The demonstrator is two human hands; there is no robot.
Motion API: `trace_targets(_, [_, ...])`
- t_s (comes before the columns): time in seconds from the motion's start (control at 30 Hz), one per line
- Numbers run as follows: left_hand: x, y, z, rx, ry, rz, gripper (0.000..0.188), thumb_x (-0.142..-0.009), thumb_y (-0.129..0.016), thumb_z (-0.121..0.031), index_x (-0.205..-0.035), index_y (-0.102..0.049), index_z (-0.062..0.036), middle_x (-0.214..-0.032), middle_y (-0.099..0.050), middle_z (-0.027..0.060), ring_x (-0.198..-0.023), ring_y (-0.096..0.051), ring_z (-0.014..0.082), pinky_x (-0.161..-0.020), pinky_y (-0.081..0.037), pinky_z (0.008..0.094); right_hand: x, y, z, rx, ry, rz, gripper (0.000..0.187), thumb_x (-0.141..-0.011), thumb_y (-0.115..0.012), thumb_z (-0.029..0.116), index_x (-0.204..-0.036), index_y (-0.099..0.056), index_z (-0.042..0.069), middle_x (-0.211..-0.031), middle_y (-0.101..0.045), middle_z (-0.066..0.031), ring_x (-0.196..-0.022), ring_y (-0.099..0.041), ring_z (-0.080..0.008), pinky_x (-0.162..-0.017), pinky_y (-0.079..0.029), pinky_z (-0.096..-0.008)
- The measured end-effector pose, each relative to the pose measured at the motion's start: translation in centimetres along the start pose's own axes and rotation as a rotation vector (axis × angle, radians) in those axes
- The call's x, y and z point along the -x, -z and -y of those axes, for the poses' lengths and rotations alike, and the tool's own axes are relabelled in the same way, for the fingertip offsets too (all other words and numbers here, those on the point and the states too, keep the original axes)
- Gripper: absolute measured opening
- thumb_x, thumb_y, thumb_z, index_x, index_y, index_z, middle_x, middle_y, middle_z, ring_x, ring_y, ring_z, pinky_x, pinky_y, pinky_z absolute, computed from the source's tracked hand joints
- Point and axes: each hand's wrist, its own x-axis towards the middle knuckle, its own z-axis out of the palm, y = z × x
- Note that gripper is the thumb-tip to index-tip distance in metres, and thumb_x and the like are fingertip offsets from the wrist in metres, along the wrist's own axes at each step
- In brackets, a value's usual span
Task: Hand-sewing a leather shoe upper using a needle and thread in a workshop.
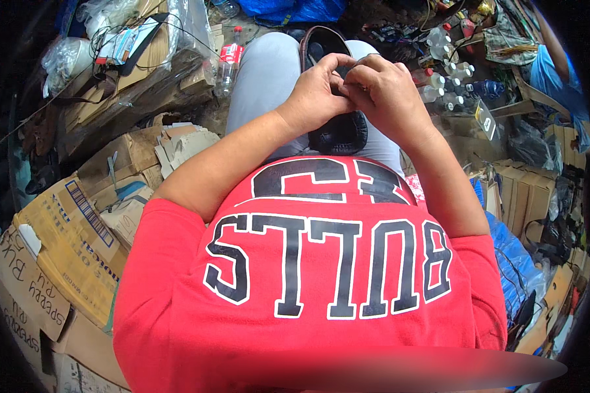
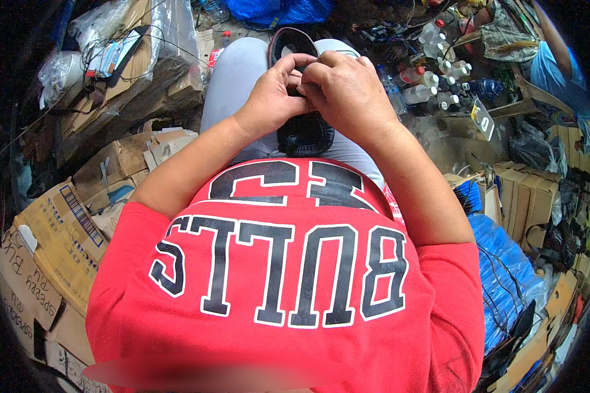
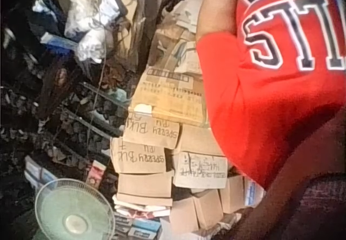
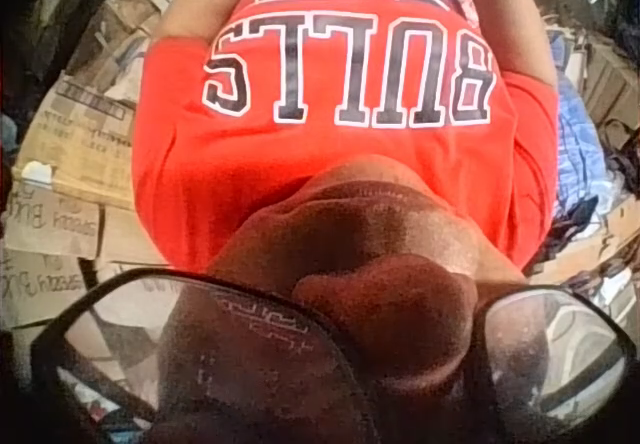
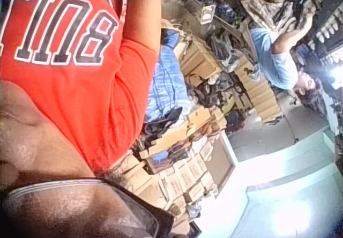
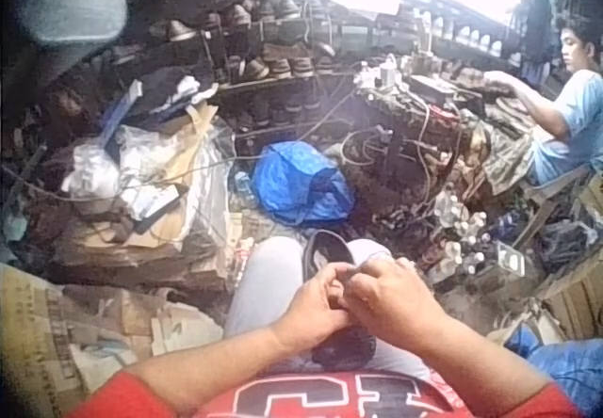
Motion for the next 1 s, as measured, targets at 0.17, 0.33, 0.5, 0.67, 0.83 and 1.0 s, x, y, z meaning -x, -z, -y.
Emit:
trace_targets(0.17, [0.2,-0.3,-0.7,0.001,0.070,0.021,0.062,-0.067,-0.070,0.007,-0.122,-0.044,-0.0057,-0.090,-0.061,0.0031,-0.085,-0.059,0.0105,-0.081,-0.046,0.0247,-0.2,0.3,-0.3,0.033,-0.056,0.071,0.010,-0.077,-0.062,0.021,-0.080,-0.064,0.011,-0.078,-0.061,-0.0053,-0.078,-0.060,-0.0239,-0.070,-0.041,-0.0383])
trace_targets(0.33, [0.0,-0.1,-0.3,-0.034,0.010,0.014,0.062,-0.068,-0.069,0.006,-0.123,-0.044,-0.0059,-0.085,-0.062,0.0019,-0.082,-0.059,0.0094,-0.081,-0.046,0.0248,0.1,-0.1,-0.4,0.076,0.014,0.038,0.012,-0.076,-0.063,0.021,-0.076,-0.062,0.009,-0.071,-0.063,-0.0062,-0.073,-0.061,-0.0242,-0.072,-0.042,-0.0378])
trace_targets(0.5, [-0.1,-0.1,-0.1,0.009,0.028,0.010,0.061,-0.069,-0.067,0.006,-0.124,-0.044,-0.0055,-0.081,-0.063,0.0011,-0.082,-0.059,0.0085,-0.081,-0.046,0.0248,0.4,-0.6,-0.7,-0.008,0.007,-0.100,0.010,-0.078,-0.061,0.018,-0.079,-0.060,0.008,-0.074,-0.061,-0.0085,-0.072,-0.060,-0.0278,-0.068,-0.043,-0.0389])
trace_targets(0.67, [-0.4,-0.6,1.1,-0.011,-0.032,-0.018,0.058,-0.069,-0.076,-0.008,-0.119,-0.046,-0.0053,-0.078,-0.067,0.0052,-0.076,-0.063,0.0116,-0.074,-0.048,0.0260,0.1,-1.7,-1.0,-0.191,-0.044,-0.304,0.011,-0.080,-0.060,0.011,-0.088,-0.056,0.004,-0.084,-0.058,-0.0136,-0.076,-0.057,-0.0341,-0.066,-0.044,-0.0411])
trace_targets(0.83, [-0.6,-0.8,-0.4,-0.015,0.047,0.068,0.052,-0.077,-0.069,-0.002,-0.122,-0.042,-0.0053,-0.081,-0.063,0.0024,-0.076,-0.059,0.0081,-0.071,-0.046,0.0221,-0.8,-1.6,-1.8,-0.282,0.025,-0.530,0.011,-0.079,-0.053,-0.003,-0.088,-0.054,0.003,-0.082,-0.056,-0.0146,-0.075,-0.056,-0.0339,-0.067,-0.046,-0.0373])
trace_targets(1.0, [-0.5,-0.8,-0.2,-0.041,0.042,0.143,0.039,-0.076,-0.070,-0.002,-0.110,-0.051,-0.0021,-0.080,-0.060,0.0016,-0.073,-0.056,0.0057,-0.070,-0.045,0.0209,-4.3,4.0,-2.1,-1.078,-0.129,-0.788,0.011,-0.092,-0.052,0.015,-0.095,-0.053,0.005,-0.086,-0.056,-0.0048,-0.074,-0.057,-0.0147,-0.065,-0.047,-0.0269])
